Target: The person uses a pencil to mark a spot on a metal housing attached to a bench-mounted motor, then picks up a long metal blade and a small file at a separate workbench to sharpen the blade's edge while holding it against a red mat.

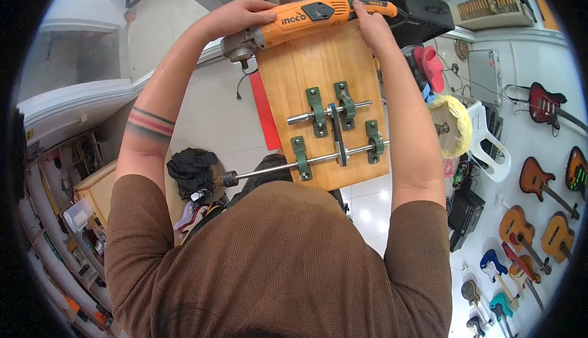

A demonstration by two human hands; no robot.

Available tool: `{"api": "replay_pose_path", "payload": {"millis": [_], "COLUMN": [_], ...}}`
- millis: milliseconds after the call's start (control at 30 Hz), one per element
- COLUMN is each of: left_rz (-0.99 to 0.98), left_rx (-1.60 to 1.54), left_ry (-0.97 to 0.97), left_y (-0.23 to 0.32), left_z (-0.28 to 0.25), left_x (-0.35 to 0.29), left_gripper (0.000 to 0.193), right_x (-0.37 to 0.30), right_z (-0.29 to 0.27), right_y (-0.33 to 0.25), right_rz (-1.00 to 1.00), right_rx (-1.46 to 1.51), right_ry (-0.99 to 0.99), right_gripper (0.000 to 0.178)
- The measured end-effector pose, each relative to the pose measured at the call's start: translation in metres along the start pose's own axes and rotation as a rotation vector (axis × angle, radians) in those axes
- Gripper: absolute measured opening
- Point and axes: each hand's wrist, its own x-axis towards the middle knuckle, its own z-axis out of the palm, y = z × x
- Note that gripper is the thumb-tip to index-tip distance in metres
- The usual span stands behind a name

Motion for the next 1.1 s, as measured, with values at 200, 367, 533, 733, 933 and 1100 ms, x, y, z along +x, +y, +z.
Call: {"api": "replay_pose_path", "payload": {"millis": [200,367,533,733,933,1100], "left_rz": [0.016,0.037,0.047,0.139,0.680,1.276], "left_rx": [0.007,0.042,0.047,-0.058,-0.594,-0.492], "left_ry": [0.034,0.069,0.154,0.428,0.558,-0.136], "left_y": [-0.001,-0.007,-0.008,0.017,0.107,0.222], "left_z": [0.003,0.003,0.004,0.003,0.017,0.082], "left_x": [-0.008,-0.013,-0.017,-0.076,-0.210,-0.312], "left_gripper": [0.062,0.067,0.068,0.057,0.036,0.037], "right_x": [0.000,-0.019,-0.045,-0.145,-0.237,-0.289], "right_z": [-0.013,-0.019,-0.043,-0.074,-0.099,-0.116], "right_y": [0.002,0.000,0.008,0.020,0.044,0.078], "right_rz": [0.032,0.044,0.020,-0.096,-0.212,-0.315], "right_rx": [-0.006,-0.065,-0.125,-0.170,-0.228,-0.230], "right_ry": [-0.081,-0.102,-0.183,-0.013,-0.009,-0.085], "right_gripper": [0.056,0.057,0.043,0.036,0.025,0.021]}}
